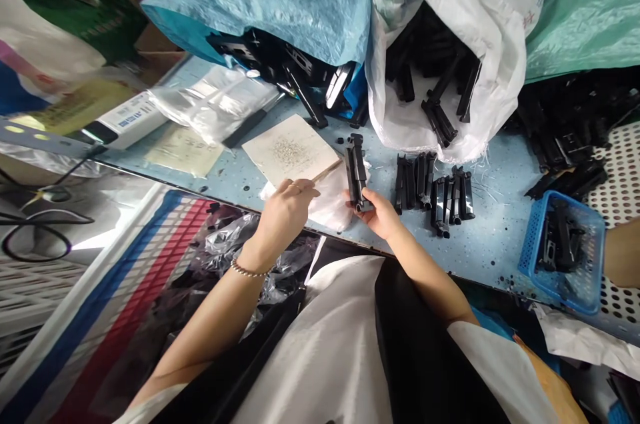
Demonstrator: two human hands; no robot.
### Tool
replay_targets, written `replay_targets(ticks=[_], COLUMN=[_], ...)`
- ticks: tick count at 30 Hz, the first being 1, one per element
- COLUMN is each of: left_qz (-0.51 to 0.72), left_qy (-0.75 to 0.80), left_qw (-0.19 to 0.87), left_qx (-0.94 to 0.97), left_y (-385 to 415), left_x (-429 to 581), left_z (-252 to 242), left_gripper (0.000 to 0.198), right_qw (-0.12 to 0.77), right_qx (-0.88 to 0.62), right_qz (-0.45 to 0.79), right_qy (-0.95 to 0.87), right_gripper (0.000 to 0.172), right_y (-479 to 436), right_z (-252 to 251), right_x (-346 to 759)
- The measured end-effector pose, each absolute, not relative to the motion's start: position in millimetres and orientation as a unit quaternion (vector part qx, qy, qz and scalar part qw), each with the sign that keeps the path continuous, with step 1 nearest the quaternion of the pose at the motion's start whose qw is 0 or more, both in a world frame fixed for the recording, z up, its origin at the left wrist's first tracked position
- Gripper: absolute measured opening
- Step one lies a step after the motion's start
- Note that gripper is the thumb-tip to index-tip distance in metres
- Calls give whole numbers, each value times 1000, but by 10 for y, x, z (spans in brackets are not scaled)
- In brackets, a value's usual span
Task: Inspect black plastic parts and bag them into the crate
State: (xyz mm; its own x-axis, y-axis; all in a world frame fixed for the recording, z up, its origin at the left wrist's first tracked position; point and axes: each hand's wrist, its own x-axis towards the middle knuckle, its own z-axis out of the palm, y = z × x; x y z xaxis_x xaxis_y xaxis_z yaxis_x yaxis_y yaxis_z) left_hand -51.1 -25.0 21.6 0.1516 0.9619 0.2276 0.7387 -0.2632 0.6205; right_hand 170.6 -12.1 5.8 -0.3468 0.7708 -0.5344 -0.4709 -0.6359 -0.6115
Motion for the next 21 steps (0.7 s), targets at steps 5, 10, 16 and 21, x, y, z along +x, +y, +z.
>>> replay_targets(ticks=[5,10,16,21], left_qz=[290,328,322,330], left_qy=[576,528,359,362], left_qw=[216,242,321,320], left_qx=[734,745,815,811], left_y=[-141,-338,-856,-1005], left_x=[-523,-474,-123,-21], left_z=[181,287,310,449], left_gripper=[44,51,64,58], right_qw=[295,190,304,274], right_qx=[-347,-303,-426,-412], right_qz=[879,932,827,751], right_qy=[-142,-65,-207,-437], right_gripper=[37,45,39,38], right_y=[-505,-745,-627,-804], right_z=[143,9,-10,233], right_x=[2044,2065,1803,1870])
